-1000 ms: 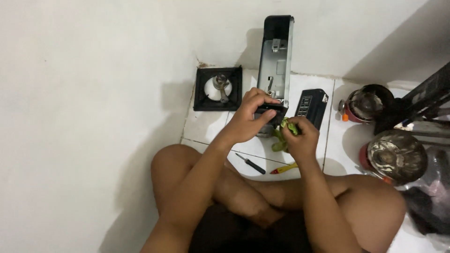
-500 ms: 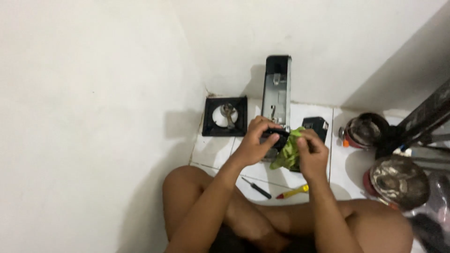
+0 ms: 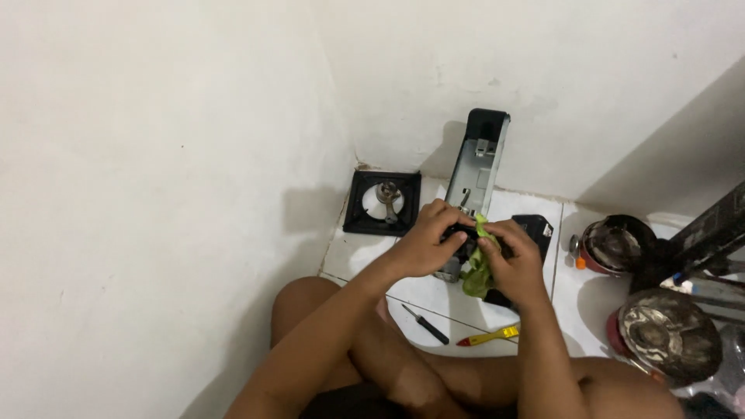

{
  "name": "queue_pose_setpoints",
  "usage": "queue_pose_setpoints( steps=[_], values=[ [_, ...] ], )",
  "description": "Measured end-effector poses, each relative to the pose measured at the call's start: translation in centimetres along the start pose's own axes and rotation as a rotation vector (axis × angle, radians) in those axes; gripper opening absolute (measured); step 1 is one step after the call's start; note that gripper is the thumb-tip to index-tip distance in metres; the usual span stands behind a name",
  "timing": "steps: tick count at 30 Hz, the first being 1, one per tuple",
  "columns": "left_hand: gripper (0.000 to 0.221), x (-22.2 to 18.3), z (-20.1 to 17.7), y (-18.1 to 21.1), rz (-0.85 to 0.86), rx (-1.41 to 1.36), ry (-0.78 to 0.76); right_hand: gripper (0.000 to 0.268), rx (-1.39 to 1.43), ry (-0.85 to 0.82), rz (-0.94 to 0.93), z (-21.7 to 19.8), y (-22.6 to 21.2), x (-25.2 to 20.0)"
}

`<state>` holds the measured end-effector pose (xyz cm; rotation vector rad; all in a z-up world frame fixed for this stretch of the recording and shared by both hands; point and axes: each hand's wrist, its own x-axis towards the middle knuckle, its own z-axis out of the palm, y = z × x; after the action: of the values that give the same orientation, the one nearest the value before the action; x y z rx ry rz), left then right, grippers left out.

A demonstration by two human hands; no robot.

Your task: Cleaning a metal burner assembly housing using a cloth and a small tool to remove residue.

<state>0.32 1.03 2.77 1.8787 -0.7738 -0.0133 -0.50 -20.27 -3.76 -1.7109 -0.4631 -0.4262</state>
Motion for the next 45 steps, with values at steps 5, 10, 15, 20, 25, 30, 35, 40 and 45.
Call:
queue_pose_setpoints(
  steps=[5, 10, 15, 20, 25, 30, 35, 40, 45],
  values=[
    [0.015, -0.1, 0.3, -0.7, -0.033, -0.014, 0.095, 0.023, -0.304, -0.202, 0.178, -1.1, -5.5, 2.5],
    [0.016, -0.1, 1.7, -0.8, -0.140, 0.076, 0.193, 0.023, -0.205, -0.219, 0.183, -1.5, -5.5, 2.6],
    [0.011, 0.1, 1.0, 0.1, -0.198, 0.044, 0.188, 0.020, -0.030, -0.169, 0.156, -1.1, -3.4, 1.8],
    [0.017, 0.1, 0.9, 0.6, -0.233, -0.008, 0.133, 0.015, -0.067, -0.150, 0.092, -1.3, -3.3, 1.9],
    [0.015, 0.6, 1.0, 0.7, -0.225, 0.018, 0.122, 0.021, -0.212, -0.018, -0.098, 0.2, -0.6, 0.3],
    [0.015, 1.1, 1.1, 0.6, -0.252, 0.007, 0.153, 0.023, -0.275, 0.136, -0.221, 1.9, 1.4, -1.4],
    [0.021, 1.5, 1.2, 0.2, -0.383, -0.046, 0.129, 0.014, -0.357, 0.207, -0.021, 2.2, 3.6, -3.4],
    [0.023, 1.9, 0.8, 0.6, -0.420, -0.039, 0.175, 0.015, -0.442, 0.141, 0.075, 2.1, 4.2, -4.2],
    [0.023, 2.5, 1.3, 0.3, -0.441, -0.022, 0.199, 0.019, -0.519, -0.033, 0.445, 1.4, 2.6, -3.7]
  ],
)
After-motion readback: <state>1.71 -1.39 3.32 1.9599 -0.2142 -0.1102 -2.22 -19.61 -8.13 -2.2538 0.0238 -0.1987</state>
